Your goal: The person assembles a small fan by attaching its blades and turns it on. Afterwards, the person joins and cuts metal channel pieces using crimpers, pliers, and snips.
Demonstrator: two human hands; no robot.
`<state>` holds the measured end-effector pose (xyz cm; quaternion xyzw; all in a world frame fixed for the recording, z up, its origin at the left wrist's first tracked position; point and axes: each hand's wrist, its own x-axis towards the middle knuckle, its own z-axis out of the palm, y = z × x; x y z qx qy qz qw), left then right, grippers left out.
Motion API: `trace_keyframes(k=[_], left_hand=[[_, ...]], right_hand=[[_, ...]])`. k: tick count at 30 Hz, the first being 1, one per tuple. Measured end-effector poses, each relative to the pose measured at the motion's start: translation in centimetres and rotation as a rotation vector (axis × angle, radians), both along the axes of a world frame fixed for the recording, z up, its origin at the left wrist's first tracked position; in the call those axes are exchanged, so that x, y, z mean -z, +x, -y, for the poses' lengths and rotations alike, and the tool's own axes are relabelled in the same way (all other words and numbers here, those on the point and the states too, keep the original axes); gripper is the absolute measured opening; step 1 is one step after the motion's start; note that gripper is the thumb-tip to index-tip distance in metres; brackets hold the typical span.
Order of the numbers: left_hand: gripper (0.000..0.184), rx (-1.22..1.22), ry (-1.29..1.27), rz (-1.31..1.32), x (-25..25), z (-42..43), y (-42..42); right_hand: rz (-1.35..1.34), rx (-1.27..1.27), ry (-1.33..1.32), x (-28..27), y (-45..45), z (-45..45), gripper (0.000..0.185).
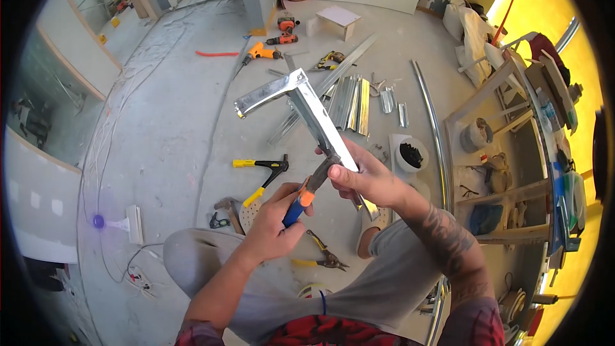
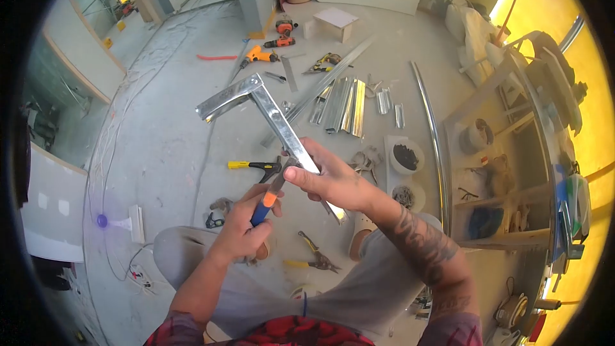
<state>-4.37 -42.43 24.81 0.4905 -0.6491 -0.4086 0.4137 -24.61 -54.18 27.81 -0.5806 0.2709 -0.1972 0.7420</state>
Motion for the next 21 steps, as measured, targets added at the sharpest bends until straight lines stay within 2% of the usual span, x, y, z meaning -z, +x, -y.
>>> trace_keyframes(k=[2, 6, 8, 9, 11, 12, 14, 16, 18, 21], left_hand=[[0.04, 0.028, 0.033, 0.024, 0.2, 0.0, 0.1], [0.036, -0.03, 0.039, 0.073, 0.3, 0.0, -1.1], [0.024, -0.272, -0.137, -0.201, 1.1, 0.2, -2.7], [0.024, -0.269, -0.133, -0.199, 0.9, 0.3, -2.3], [0.016, -0.099, 0.064, 0.129, -0.1, 0.8, -1.1], [0.016, -0.1, 0.069, 0.129, 0.2, 0.9, -1.1], [0.019, -0.186, 0.076, 0.238, 1.1, 1.0, -1.0], [0.021, -0.181, 0.07, 0.234, 1.1, 1.1, -1.0], [0.024, -0.176, 0.06, 0.232, 0.9, 1.1, -1.2], [0.03, -0.149, 0.151, 0.215, 0.6, 0.8, -1.8]], right_hand=[[-0.044, 0.0, -0.001, -0.6, -0.2, -0.2, 0.067], [-0.088, 0.033, -0.058, -0.7, -0.5, -0.3, 0.066], [-0.078, 0.046, -0.119, -0.5, -0.7, -0.3, 0.067], [-0.077, 0.049, -0.115, -0.6, -0.7, -0.5, 0.067], [-0.099, 0.13, -0.22, -1.0, -0.5, -0.7, 0.072], [-0.099, 0.127, -0.215, -0.9, -0.4, -0.7, 0.072], [-0.39, 0.305, -0.581, -0.7, -0.4, -0.7, 0.071], [-0.385, 0.338, -0.551, -0.4, -0.2, -0.7, 0.068], [-0.223, 0.334, -0.47, 0.3, 0.2, -0.4, 0.068], [-0.253, 0.326, -0.384, 0.0, 0.3, -0.6, 0.067]])
